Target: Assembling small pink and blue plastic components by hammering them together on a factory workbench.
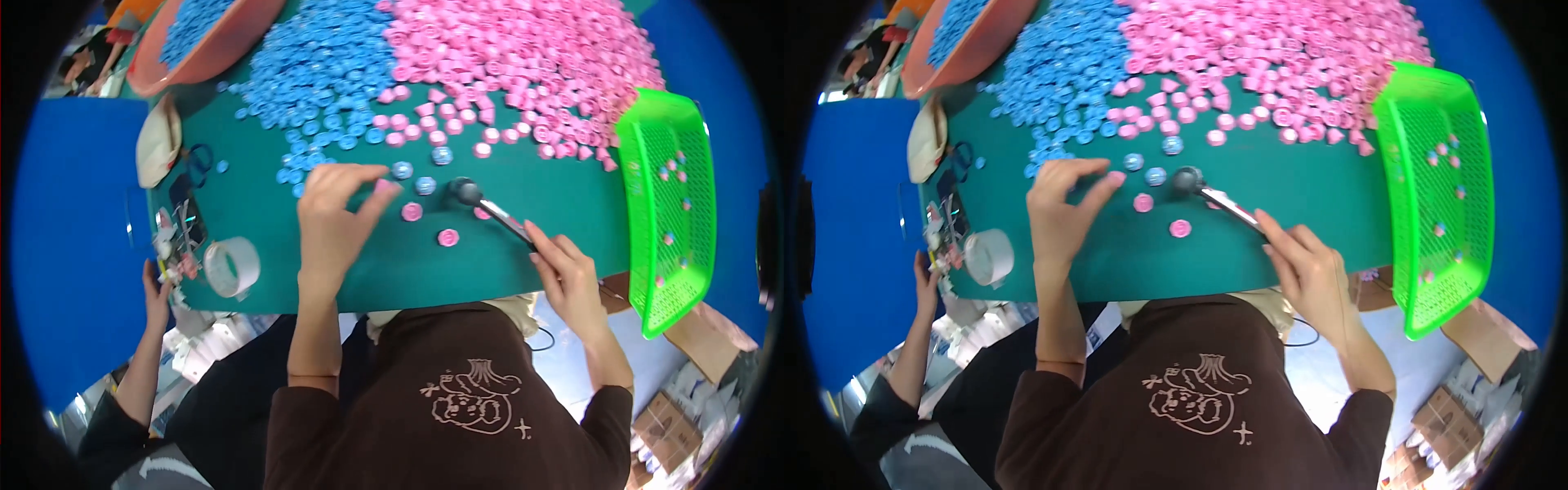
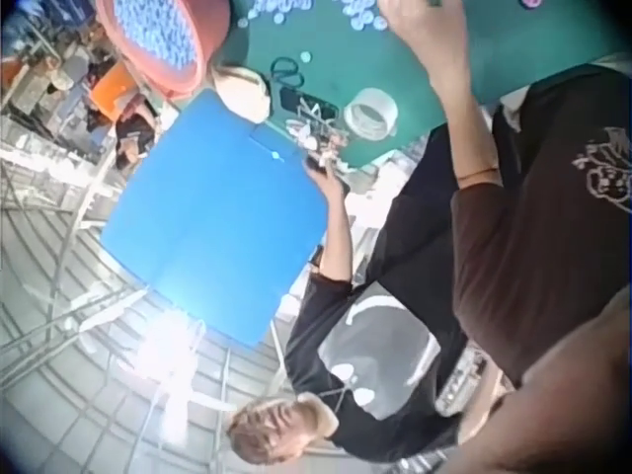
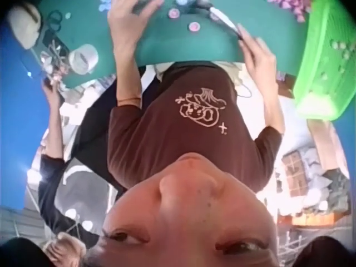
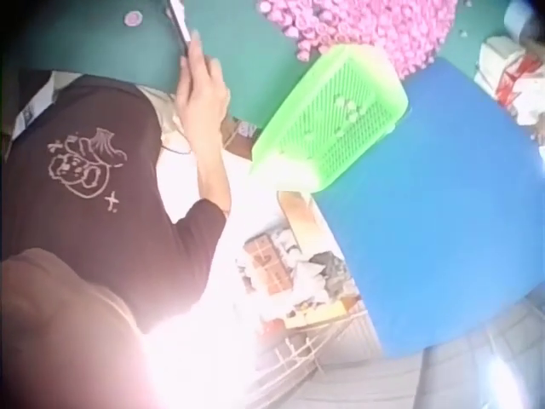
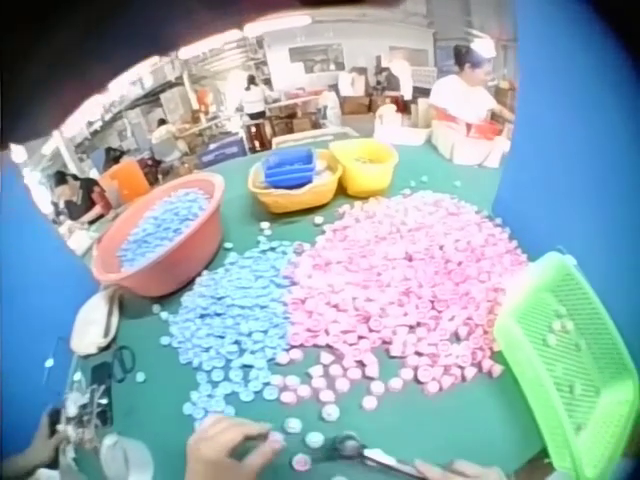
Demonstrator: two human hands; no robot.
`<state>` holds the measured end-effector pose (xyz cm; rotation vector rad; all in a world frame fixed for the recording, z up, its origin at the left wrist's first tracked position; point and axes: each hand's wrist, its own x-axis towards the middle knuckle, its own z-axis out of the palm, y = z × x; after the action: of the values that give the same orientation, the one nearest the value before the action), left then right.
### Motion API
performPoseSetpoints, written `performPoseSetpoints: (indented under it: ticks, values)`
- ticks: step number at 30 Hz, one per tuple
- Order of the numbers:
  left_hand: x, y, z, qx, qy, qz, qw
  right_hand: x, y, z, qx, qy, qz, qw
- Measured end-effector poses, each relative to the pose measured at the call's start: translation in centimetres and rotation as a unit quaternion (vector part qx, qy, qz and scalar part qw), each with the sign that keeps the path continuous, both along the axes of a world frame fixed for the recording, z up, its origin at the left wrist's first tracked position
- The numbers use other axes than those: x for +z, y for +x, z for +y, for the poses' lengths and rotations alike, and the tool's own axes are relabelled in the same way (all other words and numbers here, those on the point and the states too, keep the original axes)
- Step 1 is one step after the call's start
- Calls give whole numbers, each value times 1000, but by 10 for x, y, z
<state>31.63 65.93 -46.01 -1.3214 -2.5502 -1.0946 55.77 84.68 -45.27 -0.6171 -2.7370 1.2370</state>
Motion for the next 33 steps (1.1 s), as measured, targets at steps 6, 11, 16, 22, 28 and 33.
performPoseSetpoints:
  ticks: [6,11,16,22,28,33]
  values:
    - [-14,-67,-45,172,-75,-26,982,1,-3,10,1,-25,4,1000]
    - [-28,-78,-24,95,-139,59,984,-7,-3,19,-101,-84,111,985]
    - [-29,-76,-18,105,-47,-100,988,-18,7,22,-119,-127,130,976]
    - [-12,-33,-21,64,6,-292,954,-20,15,20,-131,-162,102,973]
    - [-22,37,-44,30,-104,-253,961,-25,22,15,-142,-174,101,969]
    - [-41,49,-60,27,-62,-75,995,-22,21,12,-134,-190,93,968]
